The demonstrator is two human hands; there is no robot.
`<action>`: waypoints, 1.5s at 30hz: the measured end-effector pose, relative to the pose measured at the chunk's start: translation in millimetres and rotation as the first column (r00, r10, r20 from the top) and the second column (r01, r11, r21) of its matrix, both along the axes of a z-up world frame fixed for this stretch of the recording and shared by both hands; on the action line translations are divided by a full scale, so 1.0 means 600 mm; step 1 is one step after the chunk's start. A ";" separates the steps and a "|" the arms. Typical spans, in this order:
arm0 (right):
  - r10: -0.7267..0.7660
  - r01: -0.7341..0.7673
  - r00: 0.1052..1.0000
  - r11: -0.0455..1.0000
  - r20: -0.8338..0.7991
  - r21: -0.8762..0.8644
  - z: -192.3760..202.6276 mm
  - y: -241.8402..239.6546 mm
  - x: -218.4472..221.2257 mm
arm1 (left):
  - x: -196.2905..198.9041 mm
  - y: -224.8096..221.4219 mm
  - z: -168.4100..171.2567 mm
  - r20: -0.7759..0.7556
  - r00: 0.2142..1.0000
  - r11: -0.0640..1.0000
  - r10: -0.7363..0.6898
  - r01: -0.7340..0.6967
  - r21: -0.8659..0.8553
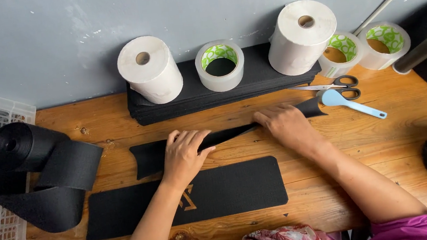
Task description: The person applies a liquid adhesive or primer to a black strap using a blue applicator and then folds the strap to attach the backing material.
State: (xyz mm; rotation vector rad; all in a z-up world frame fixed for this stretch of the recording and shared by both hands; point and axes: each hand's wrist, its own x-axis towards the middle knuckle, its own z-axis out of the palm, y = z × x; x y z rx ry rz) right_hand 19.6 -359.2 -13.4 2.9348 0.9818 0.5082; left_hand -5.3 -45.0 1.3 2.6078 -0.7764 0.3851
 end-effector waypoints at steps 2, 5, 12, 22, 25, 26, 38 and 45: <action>0.006 -0.006 1.000 1.000 -0.021 -0.011 -0.007 0.007 -0.001 | 0.000 -0.006 -0.001 -0.011 1.000 1.000 -0.007 0.007 -0.016; 0.058 -0.056 0.996 0.998 -0.062 0.032 0.053 0.052 -0.026 | -0.005 -0.021 0.000 -0.027 0.999 0.999 -0.029 0.028 -0.034; 0.089 -0.090 0.996 0.995 0.013 0.044 0.016 0.041 -0.011 | -0.007 -0.012 0.007 -0.095 0.995 1.000 0.002 -0.004 -0.018; 0.100 -0.094 0.991 0.993 -0.085 0.073 0.031 0.063 -0.028 | -0.006 -0.018 -0.016 -0.040 0.998 0.998 -0.042 0.040 -0.047; 0.062 -0.060 0.997 0.998 -0.036 0.036 0.032 0.052 -0.022 | -0.002 -0.003 -0.015 -0.055 0.998 1.000 -0.016 0.016 -0.010; 0.054 -0.051 0.996 0.997 -0.070 0.049 0.031 0.049 -0.019 | 0.000 0.001 -0.016 -0.048 0.999 1.000 -0.008 0.007 -0.018; 0.063 -0.054 0.994 0.993 -0.086 0.107 0.048 0.063 -0.026 | 0.002 0.013 0.006 -0.114 0.993 1.000 0.017 -0.018 -0.008; 0.045 -0.036 0.996 0.993 -0.074 0.116 0.059 0.071 -0.028 | 0.017 0.039 -0.019 -0.207 0.975 0.995 0.087 -0.094 -0.024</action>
